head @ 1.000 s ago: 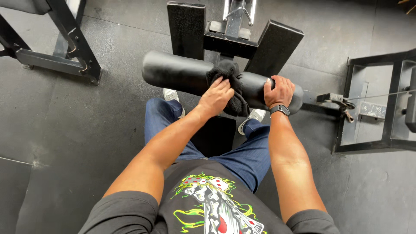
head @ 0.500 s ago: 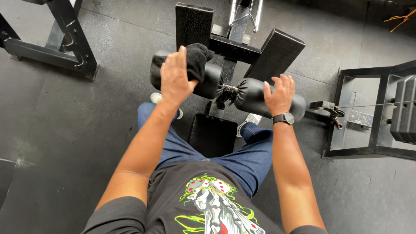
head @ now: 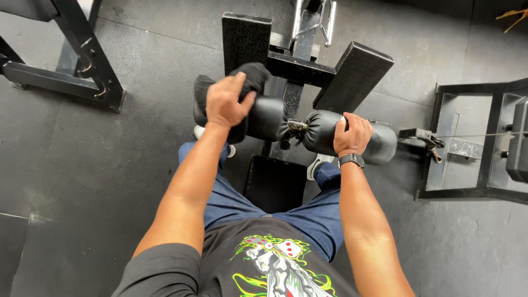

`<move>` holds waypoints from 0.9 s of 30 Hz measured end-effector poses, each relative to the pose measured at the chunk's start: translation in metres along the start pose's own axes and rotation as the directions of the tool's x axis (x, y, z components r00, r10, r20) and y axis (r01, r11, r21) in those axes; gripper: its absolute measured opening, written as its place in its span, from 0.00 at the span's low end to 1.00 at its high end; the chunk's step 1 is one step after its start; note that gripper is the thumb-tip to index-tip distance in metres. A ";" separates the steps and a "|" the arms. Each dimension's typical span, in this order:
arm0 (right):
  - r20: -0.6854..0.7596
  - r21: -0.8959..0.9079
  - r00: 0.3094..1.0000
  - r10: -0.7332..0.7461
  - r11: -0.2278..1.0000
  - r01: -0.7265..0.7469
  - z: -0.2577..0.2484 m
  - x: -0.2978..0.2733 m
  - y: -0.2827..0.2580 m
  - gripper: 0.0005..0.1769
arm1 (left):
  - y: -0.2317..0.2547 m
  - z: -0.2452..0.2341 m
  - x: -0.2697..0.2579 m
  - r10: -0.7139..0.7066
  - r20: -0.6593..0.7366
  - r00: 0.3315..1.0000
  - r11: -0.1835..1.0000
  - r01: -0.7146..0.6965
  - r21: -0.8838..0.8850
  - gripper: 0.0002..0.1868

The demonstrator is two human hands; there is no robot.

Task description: The person wipes the seat, rollers, and footrests of a gym machine using a black towel.

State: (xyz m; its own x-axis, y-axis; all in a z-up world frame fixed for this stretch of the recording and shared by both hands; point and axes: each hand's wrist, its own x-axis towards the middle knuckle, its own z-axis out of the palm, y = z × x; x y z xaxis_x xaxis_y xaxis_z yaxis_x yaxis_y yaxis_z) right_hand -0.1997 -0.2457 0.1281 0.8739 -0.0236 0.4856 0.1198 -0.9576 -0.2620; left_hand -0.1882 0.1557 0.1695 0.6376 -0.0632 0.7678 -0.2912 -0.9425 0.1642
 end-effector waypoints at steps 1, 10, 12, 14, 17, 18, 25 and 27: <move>-0.030 0.009 1.000 -0.009 1.000 0.010 -0.002 -0.001 -0.003 0.14 | -0.010 -0.002 0.000 -0.061 0.015 0.998 0.996 0.059 0.073 0.36; -0.113 0.003 0.992 -0.062 0.998 0.063 -0.006 0.001 -0.011 0.13 | 0.059 0.021 0.021 -0.297 0.280 0.913 0.950 0.254 0.179 0.25; -0.122 0.001 0.991 -0.064 0.998 0.065 -0.008 0.002 -0.012 0.14 | 0.100 0.025 0.023 -0.215 0.201 0.956 0.974 0.195 0.114 0.23; -0.108 0.002 0.993 -0.043 0.999 0.043 -0.009 0.002 -0.014 0.14 | 0.134 0.024 0.017 -0.190 0.388 0.902 0.973 0.225 -0.047 0.28; -0.105 -0.003 0.993 -0.059 0.998 0.059 -0.009 0.003 -0.011 0.13 | 0.133 0.024 0.001 0.046 0.098 0.994 0.992 -0.034 -0.121 0.43; -0.104 0.000 0.993 -0.061 0.998 0.061 -0.008 0.000 -0.008 0.13 | 0.119 0.019 -0.004 0.043 0.099 0.994 0.993 -0.032 -0.117 0.43; -0.114 0.004 0.993 -0.019 1.000 0.020 0.001 -0.007 -0.001 0.12 | -0.023 -0.025 -0.005 -0.014 0.027 1.000 0.999 0.014 0.033 0.33; -0.131 0.013 0.991 -0.023 1.000 0.024 0.001 -0.008 -0.002 0.11 | -0.049 -0.029 -0.007 -0.073 0.051 0.996 0.988 0.065 0.137 0.31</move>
State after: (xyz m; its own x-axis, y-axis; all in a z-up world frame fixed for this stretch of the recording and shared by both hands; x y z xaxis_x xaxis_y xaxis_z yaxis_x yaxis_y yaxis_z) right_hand -0.2066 -0.2438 0.1242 0.8018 -0.0394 0.5964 0.1470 -0.9542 -0.2607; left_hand -0.1987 0.2122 0.1740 0.6927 -0.0110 0.7211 -0.1486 -0.9806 0.1278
